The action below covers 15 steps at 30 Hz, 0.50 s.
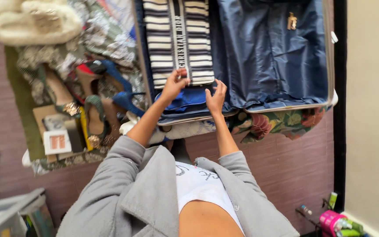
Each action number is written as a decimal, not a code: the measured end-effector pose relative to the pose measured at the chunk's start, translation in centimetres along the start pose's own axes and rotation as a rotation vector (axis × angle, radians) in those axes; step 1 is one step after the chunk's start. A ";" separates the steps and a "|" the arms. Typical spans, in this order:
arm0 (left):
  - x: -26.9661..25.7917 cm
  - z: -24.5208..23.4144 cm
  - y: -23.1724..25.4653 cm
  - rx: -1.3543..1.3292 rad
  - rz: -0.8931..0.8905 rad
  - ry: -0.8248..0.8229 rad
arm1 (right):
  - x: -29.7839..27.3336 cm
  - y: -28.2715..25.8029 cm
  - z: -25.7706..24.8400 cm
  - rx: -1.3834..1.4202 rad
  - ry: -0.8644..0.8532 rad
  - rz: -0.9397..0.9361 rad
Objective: Pack a suitcase with a designer handbag, slippers, and toiletries.
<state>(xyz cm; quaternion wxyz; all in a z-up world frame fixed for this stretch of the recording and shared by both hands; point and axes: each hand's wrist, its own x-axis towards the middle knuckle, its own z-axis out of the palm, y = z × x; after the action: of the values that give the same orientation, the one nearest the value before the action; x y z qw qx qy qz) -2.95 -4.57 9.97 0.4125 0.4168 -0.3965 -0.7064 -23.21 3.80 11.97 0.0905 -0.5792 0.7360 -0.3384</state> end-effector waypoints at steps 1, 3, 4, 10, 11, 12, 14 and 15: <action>-1.0 -1.3 2.1 -0.005 0.007 0.023 | 0.0 -2.0 0.5 0.008 -0.016 -0.017; -2.9 -3.6 6.5 -0.067 0.016 0.099 | 0.1 -5.9 1.1 0.377 -0.155 0.250; -4.2 -4.9 8.0 -0.071 0.027 0.120 | -0.2 -6.6 1.9 0.382 -0.171 0.233; -13.5 -14.3 13.0 -0.518 -0.018 0.299 | -1.8 -11.6 3.0 1.032 -0.354 0.549; -15.2 -16.3 13.0 -0.631 -0.011 0.344 | -2.1 -12.4 2.9 1.100 -0.374 0.604; -16.9 -18.3 12.9 -0.741 -0.003 0.385 | -2.4 -13.3 2.9 1.169 -0.392 0.661; -20.7 -20.5 13.4 -0.773 0.037 0.425 | -3.9 -14.0 3.3 1.204 -0.430 0.687; -22.8 -21.4 13.4 -0.803 0.059 0.451 | -5.0 -14.2 3.3 1.235 -0.448 0.725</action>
<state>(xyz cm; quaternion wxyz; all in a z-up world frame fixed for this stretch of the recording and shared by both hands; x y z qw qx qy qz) 27.17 6.99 20.80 0.6370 0.3561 -0.0035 -0.6837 -8.70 5.72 16.75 0.6524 -0.1996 0.5210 -0.5129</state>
